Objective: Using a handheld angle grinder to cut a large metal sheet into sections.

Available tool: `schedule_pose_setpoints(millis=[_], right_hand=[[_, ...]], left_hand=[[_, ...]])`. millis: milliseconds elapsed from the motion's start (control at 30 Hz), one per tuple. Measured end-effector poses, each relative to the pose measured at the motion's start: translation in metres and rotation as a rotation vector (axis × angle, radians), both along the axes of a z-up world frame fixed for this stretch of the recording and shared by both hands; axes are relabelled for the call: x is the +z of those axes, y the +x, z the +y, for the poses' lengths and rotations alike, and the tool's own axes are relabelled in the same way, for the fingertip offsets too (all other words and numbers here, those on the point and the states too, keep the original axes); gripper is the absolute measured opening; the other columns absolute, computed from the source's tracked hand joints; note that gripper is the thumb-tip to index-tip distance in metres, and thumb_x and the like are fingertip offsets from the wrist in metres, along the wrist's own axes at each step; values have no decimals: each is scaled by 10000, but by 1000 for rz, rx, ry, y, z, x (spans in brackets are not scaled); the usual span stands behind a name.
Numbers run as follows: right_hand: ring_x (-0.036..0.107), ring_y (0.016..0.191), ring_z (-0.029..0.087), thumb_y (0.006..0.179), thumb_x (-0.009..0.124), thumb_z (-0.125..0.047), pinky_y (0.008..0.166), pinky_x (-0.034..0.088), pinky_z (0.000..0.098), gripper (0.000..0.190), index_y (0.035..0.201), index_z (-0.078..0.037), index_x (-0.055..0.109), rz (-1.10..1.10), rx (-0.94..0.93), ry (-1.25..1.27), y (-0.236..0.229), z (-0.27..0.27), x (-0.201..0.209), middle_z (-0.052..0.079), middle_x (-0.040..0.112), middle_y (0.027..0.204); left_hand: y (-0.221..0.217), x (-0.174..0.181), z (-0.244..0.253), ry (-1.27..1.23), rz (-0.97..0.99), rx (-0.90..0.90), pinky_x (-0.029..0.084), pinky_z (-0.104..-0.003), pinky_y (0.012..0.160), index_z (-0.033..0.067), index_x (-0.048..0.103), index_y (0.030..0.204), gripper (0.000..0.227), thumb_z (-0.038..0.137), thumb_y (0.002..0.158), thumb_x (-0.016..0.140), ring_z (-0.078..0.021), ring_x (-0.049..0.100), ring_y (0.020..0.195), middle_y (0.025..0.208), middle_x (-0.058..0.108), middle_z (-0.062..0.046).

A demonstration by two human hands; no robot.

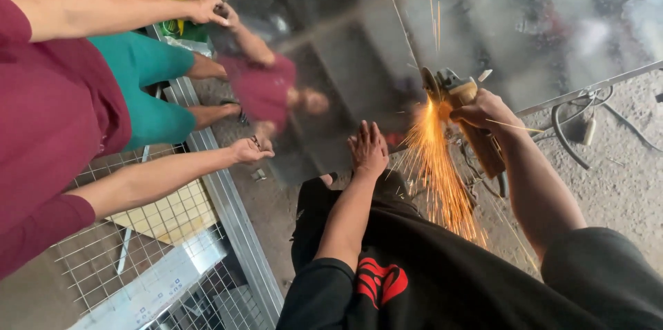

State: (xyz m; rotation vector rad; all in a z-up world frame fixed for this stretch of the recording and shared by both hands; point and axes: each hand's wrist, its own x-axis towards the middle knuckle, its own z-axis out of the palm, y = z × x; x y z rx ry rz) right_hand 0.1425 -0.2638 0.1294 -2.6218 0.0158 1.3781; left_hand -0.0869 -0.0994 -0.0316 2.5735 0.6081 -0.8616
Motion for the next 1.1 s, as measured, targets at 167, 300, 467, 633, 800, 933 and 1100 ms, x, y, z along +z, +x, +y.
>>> schedule_pose_setpoints(millis=[167,300,467,633,800,933,1100], right_hand=[[650,1182,433,616,849,-472,965,515,552,822,1202,85,702,40,32,-5,0,6,14,330,703,1195],[678,1131,417,632,836,-490,912,537,554,752,1146,49,727,-2,54,-24,22,21,-3,297,724,1132],[676,1104,436,607,841,-452,893,529,568,711,1099,51,741,-58,55,20,44,55,9,309,722,1087],[689,1082,424,633,831,-520,863,538,568,740,1108,41,742,-80,96,-28,77,80,-6,280,731,1082],[697,1042,420,613,842,-462,832,545,535,724,1145,18,738,-105,83,-41,88,110,17,286,726,1090],[709,981,421,644,831,-445,751,558,514,686,1143,15,730,-127,72,21,106,117,0,281,720,1035],[702,986,410,622,840,-435,766,556,498,730,1191,5,715,-131,40,13,114,138,20,285,713,1074]], left_hand=[[-3,20,17,-41,33,68,127,-742,1205,208,92,1659,1131,463,804,786,-431,111,1570,1726,60,-165],[-3,25,22,-32,21,86,145,-736,1204,253,134,1652,1027,429,834,731,-408,143,1569,1725,104,-121],[-7,6,22,-70,37,100,152,-737,1202,284,109,1655,1057,372,815,744,-401,138,1564,1731,65,-86],[-1,5,35,-94,-23,148,252,-773,1135,263,228,1630,1011,368,760,732,-403,182,1541,1701,169,-121],[17,10,47,-92,-21,172,239,-779,1132,261,232,1631,994,388,770,711,-394,203,1545,1701,174,-139],[19,21,50,-98,-32,160,237,-769,1137,239,240,1632,967,385,788,690,-391,216,1541,1689,192,-163],[21,13,50,-76,-21,165,209,-761,1152,259,249,1630,957,408,792,686,-366,232,1545,1688,227,-147]])
